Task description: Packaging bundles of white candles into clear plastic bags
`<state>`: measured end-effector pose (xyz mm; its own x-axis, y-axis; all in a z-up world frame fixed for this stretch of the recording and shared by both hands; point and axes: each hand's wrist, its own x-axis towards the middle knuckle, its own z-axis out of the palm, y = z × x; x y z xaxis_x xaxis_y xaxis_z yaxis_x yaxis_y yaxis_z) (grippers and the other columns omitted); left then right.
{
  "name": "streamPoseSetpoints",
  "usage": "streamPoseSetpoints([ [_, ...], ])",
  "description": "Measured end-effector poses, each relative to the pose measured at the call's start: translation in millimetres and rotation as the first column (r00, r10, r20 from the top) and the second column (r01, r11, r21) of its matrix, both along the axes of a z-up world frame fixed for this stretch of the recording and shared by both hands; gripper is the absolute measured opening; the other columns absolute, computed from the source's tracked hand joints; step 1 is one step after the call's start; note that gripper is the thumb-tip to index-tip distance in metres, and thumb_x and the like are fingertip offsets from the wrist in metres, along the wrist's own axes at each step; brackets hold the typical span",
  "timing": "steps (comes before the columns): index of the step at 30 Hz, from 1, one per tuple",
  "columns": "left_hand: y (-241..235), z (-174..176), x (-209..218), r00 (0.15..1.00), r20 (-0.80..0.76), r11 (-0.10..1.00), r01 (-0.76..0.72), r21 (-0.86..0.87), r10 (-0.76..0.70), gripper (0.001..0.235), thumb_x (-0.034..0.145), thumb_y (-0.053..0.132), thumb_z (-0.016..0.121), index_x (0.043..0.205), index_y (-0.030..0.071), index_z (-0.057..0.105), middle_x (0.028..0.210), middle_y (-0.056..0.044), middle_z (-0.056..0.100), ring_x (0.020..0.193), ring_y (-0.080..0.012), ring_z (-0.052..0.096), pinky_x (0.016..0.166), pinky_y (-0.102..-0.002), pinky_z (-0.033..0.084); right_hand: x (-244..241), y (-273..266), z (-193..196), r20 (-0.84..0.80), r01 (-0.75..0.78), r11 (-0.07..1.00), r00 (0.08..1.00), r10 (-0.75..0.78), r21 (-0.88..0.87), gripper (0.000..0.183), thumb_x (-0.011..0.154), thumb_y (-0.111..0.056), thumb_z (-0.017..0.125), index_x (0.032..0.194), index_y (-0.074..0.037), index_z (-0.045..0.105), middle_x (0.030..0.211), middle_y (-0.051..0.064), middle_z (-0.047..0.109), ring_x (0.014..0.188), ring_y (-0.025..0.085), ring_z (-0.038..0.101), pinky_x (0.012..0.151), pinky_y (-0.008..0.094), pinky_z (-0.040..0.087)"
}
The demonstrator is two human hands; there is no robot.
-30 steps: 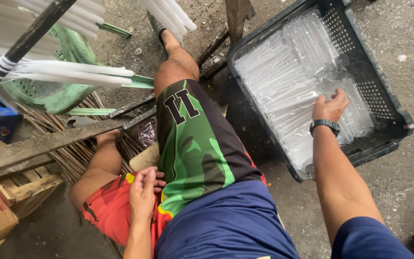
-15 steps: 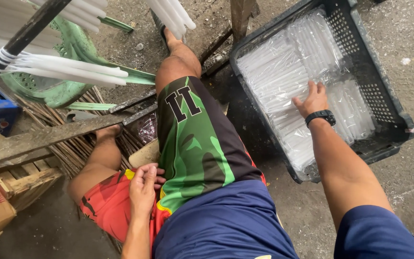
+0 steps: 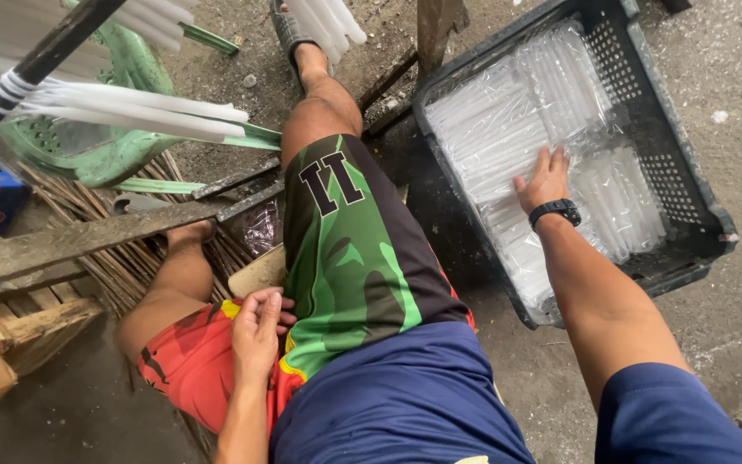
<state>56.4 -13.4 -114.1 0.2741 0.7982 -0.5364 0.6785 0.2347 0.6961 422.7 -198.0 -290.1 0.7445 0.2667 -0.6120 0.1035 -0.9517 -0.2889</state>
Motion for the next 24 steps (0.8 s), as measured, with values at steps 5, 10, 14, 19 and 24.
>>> streamPoseSetpoints([
  [5,1,-15,-14,0.999,0.05,0.998,0.016,0.053,-0.018,0.024,0.087,0.024,0.051,0.097,0.004,0.058,0.077,-0.015,0.064,0.058,-0.0178,0.062,0.052,-0.025,0.05,8,-37,-77,0.293,-0.204,0.979,0.937,0.191,0.015,0.075,0.075,-0.037,0.062,0.135,-0.01,0.027,0.139,0.015,0.019,0.128,0.032,0.02,0.101,0.048,0.028],
  [10,0,-14,-16,0.998,0.063,0.999,0.003,0.054,-0.006,0.024,0.087,0.024,0.05,0.097,0.004,0.058,0.077,-0.015,0.064,0.058,-0.0177,0.062,0.052,-0.025,0.05,-9,-35,-48,0.394,-0.198,0.98,0.899,0.192,-0.026,0.073,0.077,-0.034,0.062,0.136,-0.01,0.026,0.14,0.016,0.016,0.128,0.031,0.018,0.099,0.05,0.029],
  [14,-1,-14,-16,0.999,0.032,0.997,0.037,0.073,-0.04,0.023,0.086,0.024,0.052,0.097,0.004,0.059,0.077,-0.015,0.065,0.059,-0.0187,0.063,0.052,-0.027,0.051,-22,-47,-78,0.439,-0.154,0.988,0.888,0.136,0.005,0.071,0.08,-0.03,0.059,0.137,-0.006,0.023,0.138,0.023,0.012,0.128,0.036,0.014,0.1,0.05,0.028],
  [19,0,-14,-14,0.998,0.017,0.995,0.052,0.082,-0.053,0.023,0.086,0.023,0.051,0.097,0.004,0.059,0.076,-0.015,0.065,0.059,-0.0189,0.063,0.053,-0.027,0.052,-23,-51,-100,0.463,-0.178,0.981,0.878,0.121,0.082,0.067,0.082,-0.027,0.057,0.136,-0.002,0.025,0.135,0.03,0.013,0.126,0.044,0.013,0.102,0.05,0.021],
  [24,1,-17,-11,0.998,0.006,0.995,0.064,0.079,-0.064,0.024,0.086,0.023,0.052,0.097,0.003,0.059,0.075,-0.015,0.064,0.058,-0.0191,0.063,0.052,-0.027,0.052,-16,-56,-95,0.462,-0.245,0.967,0.868,0.184,0.075,0.071,0.077,-0.031,0.06,0.136,-0.006,0.028,0.137,0.024,0.019,0.126,0.039,0.02,0.1,0.048,0.026],
])
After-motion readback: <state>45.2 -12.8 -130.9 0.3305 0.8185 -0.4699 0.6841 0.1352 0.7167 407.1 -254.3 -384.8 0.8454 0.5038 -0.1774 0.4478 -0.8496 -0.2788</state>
